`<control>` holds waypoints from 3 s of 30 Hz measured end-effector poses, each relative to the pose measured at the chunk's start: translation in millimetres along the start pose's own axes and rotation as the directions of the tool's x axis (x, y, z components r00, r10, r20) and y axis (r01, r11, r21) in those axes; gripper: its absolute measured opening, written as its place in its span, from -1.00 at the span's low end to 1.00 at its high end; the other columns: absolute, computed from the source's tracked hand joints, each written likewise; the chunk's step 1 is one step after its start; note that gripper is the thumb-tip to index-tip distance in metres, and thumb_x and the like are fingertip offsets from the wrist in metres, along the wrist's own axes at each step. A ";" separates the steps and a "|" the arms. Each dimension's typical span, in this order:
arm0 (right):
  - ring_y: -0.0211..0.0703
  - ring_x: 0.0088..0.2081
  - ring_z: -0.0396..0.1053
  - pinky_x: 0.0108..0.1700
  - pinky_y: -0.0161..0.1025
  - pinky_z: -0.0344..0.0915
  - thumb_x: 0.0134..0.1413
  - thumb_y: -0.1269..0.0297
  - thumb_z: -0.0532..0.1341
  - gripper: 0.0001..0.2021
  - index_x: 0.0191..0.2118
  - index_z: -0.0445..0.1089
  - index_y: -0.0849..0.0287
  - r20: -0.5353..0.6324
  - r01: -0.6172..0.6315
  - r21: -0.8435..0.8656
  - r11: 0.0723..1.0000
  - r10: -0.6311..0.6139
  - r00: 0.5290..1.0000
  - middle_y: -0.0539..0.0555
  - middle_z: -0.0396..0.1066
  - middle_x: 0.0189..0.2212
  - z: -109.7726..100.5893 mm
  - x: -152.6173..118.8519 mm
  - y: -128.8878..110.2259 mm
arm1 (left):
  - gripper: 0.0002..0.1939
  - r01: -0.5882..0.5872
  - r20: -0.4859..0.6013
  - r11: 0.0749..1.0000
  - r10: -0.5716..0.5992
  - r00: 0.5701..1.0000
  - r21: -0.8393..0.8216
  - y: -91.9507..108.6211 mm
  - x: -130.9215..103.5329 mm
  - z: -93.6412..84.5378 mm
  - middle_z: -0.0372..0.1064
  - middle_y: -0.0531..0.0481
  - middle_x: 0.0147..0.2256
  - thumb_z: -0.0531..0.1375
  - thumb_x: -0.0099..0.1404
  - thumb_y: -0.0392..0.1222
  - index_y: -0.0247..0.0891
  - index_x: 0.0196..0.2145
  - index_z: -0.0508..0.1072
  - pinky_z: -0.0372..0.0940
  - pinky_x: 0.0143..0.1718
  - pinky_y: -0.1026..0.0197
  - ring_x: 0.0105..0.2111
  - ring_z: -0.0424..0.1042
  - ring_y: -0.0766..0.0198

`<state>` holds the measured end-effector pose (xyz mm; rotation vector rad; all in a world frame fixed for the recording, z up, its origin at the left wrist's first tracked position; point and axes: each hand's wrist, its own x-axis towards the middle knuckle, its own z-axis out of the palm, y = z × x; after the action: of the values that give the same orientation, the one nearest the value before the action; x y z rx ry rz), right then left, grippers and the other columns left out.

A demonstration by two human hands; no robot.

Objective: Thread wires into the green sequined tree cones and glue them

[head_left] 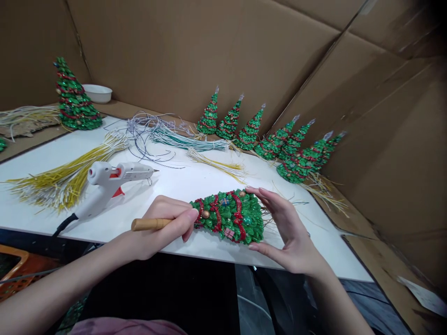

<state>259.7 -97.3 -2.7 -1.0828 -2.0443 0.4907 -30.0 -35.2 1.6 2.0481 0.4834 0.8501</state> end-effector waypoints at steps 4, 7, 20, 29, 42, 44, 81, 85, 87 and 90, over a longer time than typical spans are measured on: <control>0.13 0.32 0.08 0.36 0.15 0.02 -0.06 0.37 0.42 -0.10 0.35 0.00 -0.12 -0.015 0.023 0.000 1.000 -0.023 1.000 0.10 0.12 0.30 1.5 1.3 0.6 | -0.52 0.016 0.010 1.000 -0.016 1.000 0.009 0.3 0.9 -0.3 0.21 0.11 -0.61 -0.07 0.45 -0.22 -0.31 -0.62 0.29 0.12 -0.45 0.37 -0.57 0.21 0.45; 0.13 0.31 0.10 0.36 0.14 0.04 -0.07 0.37 0.43 -0.09 0.35 0.00 -0.11 -0.017 0.035 -0.002 0.999 -0.035 0.999 0.11 0.13 0.30 2.1 2.6 0.4 | -0.52 0.022 0.015 1.000 -0.022 1.000 0.019 0.5 1.3 -0.6 0.22 0.11 -0.61 -0.07 0.45 -0.21 -0.31 -0.63 0.29 0.12 -0.46 0.37 -0.58 0.22 0.45; 0.18 0.27 0.15 0.32 0.22 0.07 -0.05 0.34 0.42 -0.13 0.34 0.02 -0.12 -0.018 0.071 -0.053 0.996 -0.072 0.997 0.13 0.22 0.22 -1.5 5.3 -2.9 | -0.53 -0.007 0.030 0.998 0.005 1.000 0.065 1.4 4.9 0.2 0.24 0.09 -0.63 -0.06 0.43 -0.23 -0.30 -0.64 0.30 0.14 -0.47 0.36 -0.60 0.21 0.43; 0.17 0.27 0.14 0.31 0.21 0.09 0.04 0.29 0.37 -0.24 0.32 0.07 -0.12 -0.048 0.014 -0.050 0.999 -0.016 0.999 0.13 0.18 0.25 -3.9 10.6 -6.8 | -0.52 -0.017 0.068 0.996 0.011 0.998 0.086 1.3 3.2 0.7 0.21 0.10 -0.63 -0.05 0.44 -0.25 -0.31 -0.64 0.30 0.12 -0.47 0.38 -0.61 0.20 0.45; 0.16 0.26 0.19 0.29 0.13 0.18 0.02 0.15 0.38 -0.22 0.33 0.06 -0.10 0.001 0.005 -0.081 0.997 -0.005 1.000 0.15 0.21 0.24 -3.9 7.8 -5.8 | -0.52 -0.048 0.051 0.996 0.044 0.998 0.071 -0.4 3.0 1.7 0.22 0.09 -0.64 -0.05 0.44 -0.27 -0.30 -0.65 0.31 0.13 -0.48 0.37 -0.61 0.21 0.44; 0.15 0.25 0.19 0.28 0.13 0.19 0.01 0.15 0.39 -0.23 0.32 0.08 -0.10 -0.005 0.019 -0.079 0.997 -0.019 1.000 0.15 0.22 0.23 -3.1 7.7 -6.4 | -0.52 -0.045 0.050 0.997 0.041 0.998 0.069 -0.8 2.0 1.6 0.23 0.09 -0.64 -0.05 0.44 -0.26 -0.31 -0.64 0.31 0.13 -0.48 0.37 -0.61 0.21 0.44; 0.12 0.25 0.17 0.28 0.07 0.17 0.00 0.21 0.41 -0.23 0.31 0.11 -0.06 -0.011 0.071 -0.055 0.996 -0.072 0.997 0.17 0.23 0.21 0.1 6.7 -4.4 | -0.53 -0.120 -0.097 0.992 0.123 0.988 0.032 -4.3 -6.2 -1.1 0.26 0.08 -0.59 -0.08 0.49 -0.20 -0.30 -0.57 0.32 0.14 -0.45 0.34 -0.56 0.25 0.42; 0.10 0.25 0.17 0.29 0.04 0.16 -0.02 0.25 0.42 -0.22 0.31 0.11 -0.05 -0.017 0.091 -0.044 0.995 -0.092 0.996 0.16 0.23 0.21 0.6 6.4 -4.6 | -0.53 -0.142 -0.121 0.989 0.146 0.982 0.046 -7.1 -7.0 0.4 0.24 0.08 -0.59 -0.08 0.49 -0.20 -0.31 -0.57 0.32 0.13 -0.46 0.33 -0.57 0.23 0.42; 0.09 0.25 0.17 0.29 0.03 0.17 -0.02 0.26 0.42 -0.21 0.31 0.11 -0.05 -0.021 0.102 -0.041 0.994 -0.103 0.994 0.16 0.23 0.20 0.8 5.9 -4.7 | -0.52 -0.127 -0.124 0.991 0.133 0.983 0.052 -7.6 -7.2 0.9 0.24 0.08 -0.60 -0.08 0.49 -0.19 -0.31 -0.57 0.32 0.12 -0.46 0.32 -0.57 0.23 0.42; 0.09 0.25 0.18 0.28 0.03 0.17 -0.03 0.26 0.43 -0.21 0.30 0.13 -0.05 -0.028 0.116 -0.034 0.993 -0.117 0.993 0.16 0.24 0.20 1.3 5.0 -4.6 | -0.53 -0.129 -0.119 0.990 0.134 0.984 0.048 -7.5 -7.1 1.1 0.24 0.08 -0.59 -0.08 0.49 -0.19 -0.31 -0.57 0.32 0.12 -0.47 0.32 -0.57 0.24 0.41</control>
<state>254.5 -95.8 1.6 -0.9771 -2.0815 0.3814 -34.3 -35.9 -7.9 2.0910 0.4389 1.0576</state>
